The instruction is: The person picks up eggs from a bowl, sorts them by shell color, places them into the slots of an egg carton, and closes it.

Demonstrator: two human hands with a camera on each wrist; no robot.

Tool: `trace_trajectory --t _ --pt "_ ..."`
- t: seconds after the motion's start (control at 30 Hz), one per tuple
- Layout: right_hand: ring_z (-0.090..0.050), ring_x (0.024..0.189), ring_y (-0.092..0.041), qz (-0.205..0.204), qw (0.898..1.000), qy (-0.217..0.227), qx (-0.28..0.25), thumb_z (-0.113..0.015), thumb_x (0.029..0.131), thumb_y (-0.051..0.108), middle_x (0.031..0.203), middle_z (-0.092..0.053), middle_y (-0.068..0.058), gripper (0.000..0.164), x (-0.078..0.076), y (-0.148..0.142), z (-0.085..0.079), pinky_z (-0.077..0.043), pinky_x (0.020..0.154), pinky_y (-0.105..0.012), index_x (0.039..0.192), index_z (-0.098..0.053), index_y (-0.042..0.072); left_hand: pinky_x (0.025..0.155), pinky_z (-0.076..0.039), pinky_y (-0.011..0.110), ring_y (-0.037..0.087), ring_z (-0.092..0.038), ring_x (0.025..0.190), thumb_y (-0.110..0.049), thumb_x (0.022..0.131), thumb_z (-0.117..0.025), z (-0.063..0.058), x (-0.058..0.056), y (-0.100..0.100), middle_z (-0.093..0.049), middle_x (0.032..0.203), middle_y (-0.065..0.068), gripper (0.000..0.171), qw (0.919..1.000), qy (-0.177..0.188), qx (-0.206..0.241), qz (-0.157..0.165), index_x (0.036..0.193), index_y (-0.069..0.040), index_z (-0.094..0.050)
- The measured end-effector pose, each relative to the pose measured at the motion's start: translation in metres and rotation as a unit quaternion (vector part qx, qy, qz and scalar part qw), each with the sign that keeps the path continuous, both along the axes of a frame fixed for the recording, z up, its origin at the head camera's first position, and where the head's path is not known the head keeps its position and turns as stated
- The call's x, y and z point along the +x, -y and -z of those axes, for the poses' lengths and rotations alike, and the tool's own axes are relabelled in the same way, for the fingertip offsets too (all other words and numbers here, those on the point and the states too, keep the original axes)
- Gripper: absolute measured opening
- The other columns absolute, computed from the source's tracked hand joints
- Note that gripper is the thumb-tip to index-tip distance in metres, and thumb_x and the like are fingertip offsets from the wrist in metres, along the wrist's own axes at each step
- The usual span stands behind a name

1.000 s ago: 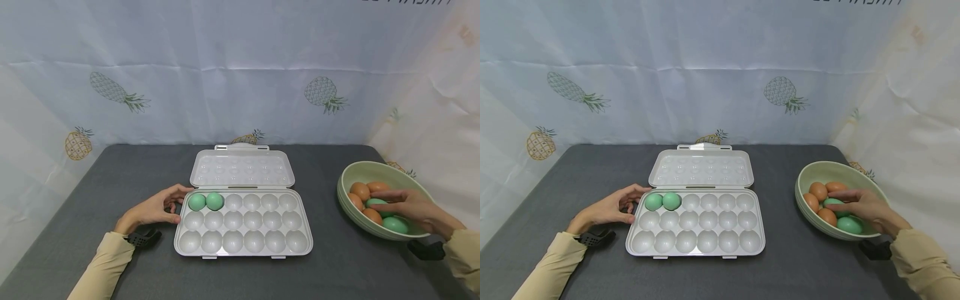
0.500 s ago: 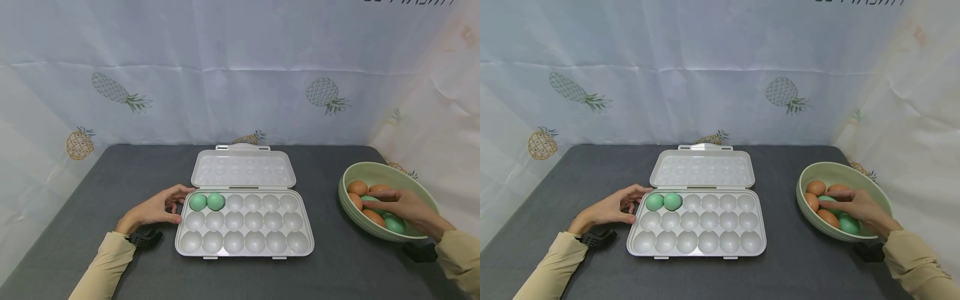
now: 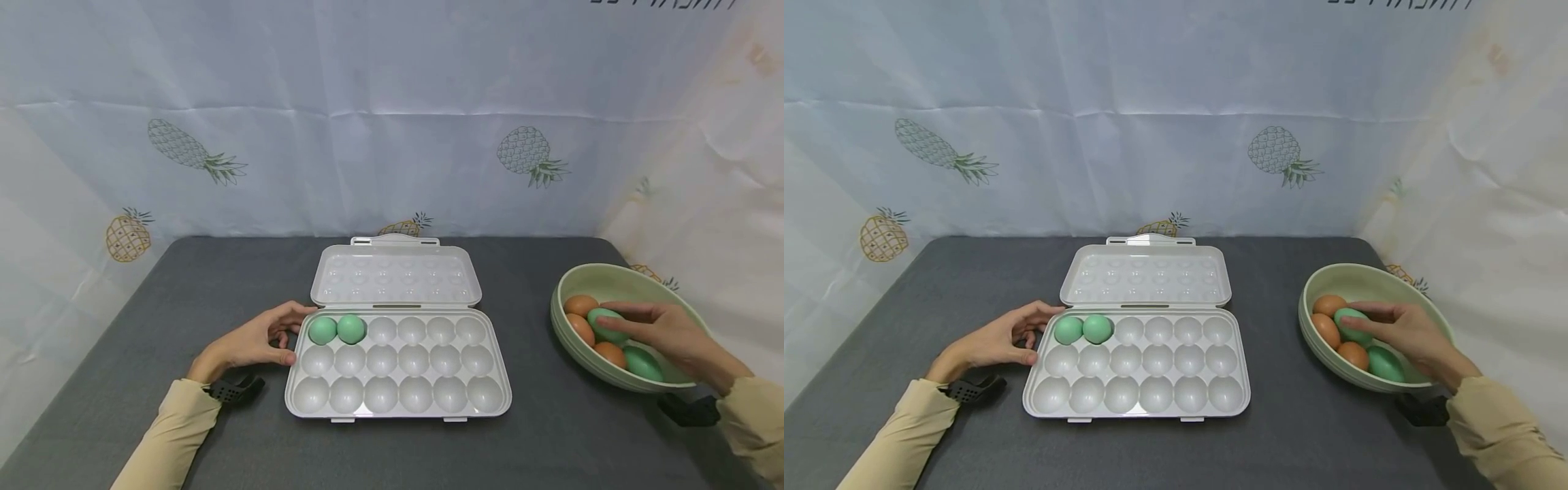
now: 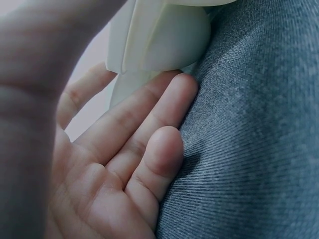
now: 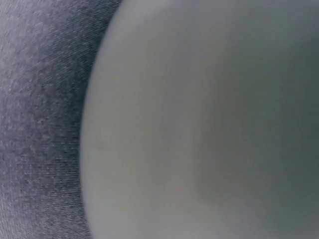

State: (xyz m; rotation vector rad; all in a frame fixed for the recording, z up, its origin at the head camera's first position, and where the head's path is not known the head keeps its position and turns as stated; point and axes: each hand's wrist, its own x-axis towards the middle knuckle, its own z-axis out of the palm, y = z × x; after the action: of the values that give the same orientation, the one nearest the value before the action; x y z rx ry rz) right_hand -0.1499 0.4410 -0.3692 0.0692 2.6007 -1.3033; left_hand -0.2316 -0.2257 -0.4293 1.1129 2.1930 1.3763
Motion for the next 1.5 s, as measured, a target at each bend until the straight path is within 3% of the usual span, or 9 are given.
trace_trajectory --t 0.3,0.4,0.5,0.6,0.7,0.83,1.07,1.27,1.5 --pt "-0.054 0.101 0.021 0.030 0.999 -0.002 0.017 -0.068 0.100 0.035 0.111 -0.061 0.041 0.052 -0.002 0.005 -0.011 -0.049 0.081 -0.012 0.148 -0.056 0.018 0.067 -0.050 0.025 0.002 -0.063 0.108 -0.019 0.085 -0.085 0.000 0.002 0.001 -0.062 0.132 -0.017 0.076 0.9999 0.005 -0.006 -0.009 0.148 -0.005 -0.046" --pt "-0.048 0.111 0.021 0.032 0.999 0.006 0.020 -0.065 0.101 0.037 0.116 -0.057 0.042 0.057 -0.003 0.008 -0.015 -0.045 0.083 -0.011 0.153 -0.049 0.020 0.068 -0.050 0.025 0.002 -0.063 0.108 -0.019 0.085 -0.085 0.000 0.002 0.001 -0.062 0.132 -0.017 0.076 0.9999 0.005 -0.006 -0.011 0.148 -0.005 -0.046" --pt "-0.039 0.140 0.005 0.029 0.999 0.003 0.021 -0.063 0.102 0.039 0.124 -0.050 0.042 0.062 -0.004 0.011 -0.017 -0.044 0.086 -0.010 0.157 -0.042 0.020 0.068 -0.050 0.025 0.002 -0.063 0.108 -0.019 0.085 -0.085 -0.001 0.002 0.001 -0.062 0.132 -0.018 0.075 0.9999 0.005 -0.006 -0.010 0.148 -0.005 -0.046" --pt "-0.013 0.161 -0.018 0.033 0.999 0.002 0.014 -0.062 0.103 0.040 0.138 -0.044 0.037 0.063 -0.005 0.016 -0.021 -0.041 0.092 -0.010 0.159 -0.039 0.023 0.067 -0.050 0.025 0.001 -0.063 0.109 -0.019 0.085 -0.085 -0.001 0.001 0.001 -0.062 0.132 -0.019 0.075 1.0000 0.005 -0.003 -0.007 0.148 -0.005 -0.045" --pt "-0.021 0.155 -0.001 0.037 0.999 -0.022 0.010 -0.064 0.102 0.037 0.140 -0.046 0.037 0.059 -0.005 0.023 -0.025 -0.039 0.092 -0.008 0.156 -0.044 0.024 0.067 -0.050 0.025 0.001 -0.063 0.109 -0.018 0.085 -0.085 -0.001 0.000 0.001 -0.062 0.132 -0.020 0.076 1.0000 0.002 -0.002 -0.005 0.148 -0.004 -0.045" --pt "-0.039 0.122 0.021 0.036 0.997 -0.065 0.005 -0.067 0.101 0.030 0.128 -0.057 0.040 0.053 -0.005 0.036 -0.033 -0.040 0.088 -0.006 0.150 -0.053 0.021 0.067 -0.050 0.025 0.001 -0.063 0.109 -0.018 0.085 -0.085 -0.001 0.001 0.002 -0.062 0.132 -0.019 0.076 1.0000 -0.001 -0.002 -0.005 0.148 -0.003 -0.045" --pt "-0.049 0.115 0.020 0.011 0.995 -0.099 0.000 -0.068 0.100 0.026 0.126 -0.059 0.036 0.051 -0.009 0.056 -0.037 -0.044 0.091 -0.007 0.148 -0.055 0.014 0.067 -0.050 0.025 0.002 -0.063 0.108 -0.019 0.085 -0.085 0.000 0.001 0.002 -0.064 0.133 -0.009 0.075 0.9999 0.001 -0.005 -0.011 0.147 -0.004 -0.046" --pt "-0.049 0.117 0.020 0.008 0.995 -0.102 0.018 -0.069 0.099 0.033 0.127 -0.061 0.033 0.051 -0.012 0.070 -0.040 -0.046 0.092 -0.009 0.147 -0.057 0.020 0.067 -0.050 0.025 0.003 -0.063 0.107 -0.022 0.086 -0.085 0.003 0.000 0.002 -0.065 0.132 0.007 0.075 1.0000 -0.003 -0.005 -0.008 0.147 -0.002 -0.046" --pt "-0.053 0.111 0.022 0.011 0.997 -0.083 0.003 -0.072 0.097 0.037 0.122 -0.063 0.035 0.057 -0.017 0.086 -0.043 -0.052 0.080 -0.015 0.148 -0.056 0.017 0.067 -0.050 0.025 0.004 -0.063 0.106 -0.021 0.085 -0.086 0.003 0.000 0.000 -0.065 0.131 -0.005 0.075 0.9999 0.002 -0.009 -0.013 0.147 -0.006 -0.047"
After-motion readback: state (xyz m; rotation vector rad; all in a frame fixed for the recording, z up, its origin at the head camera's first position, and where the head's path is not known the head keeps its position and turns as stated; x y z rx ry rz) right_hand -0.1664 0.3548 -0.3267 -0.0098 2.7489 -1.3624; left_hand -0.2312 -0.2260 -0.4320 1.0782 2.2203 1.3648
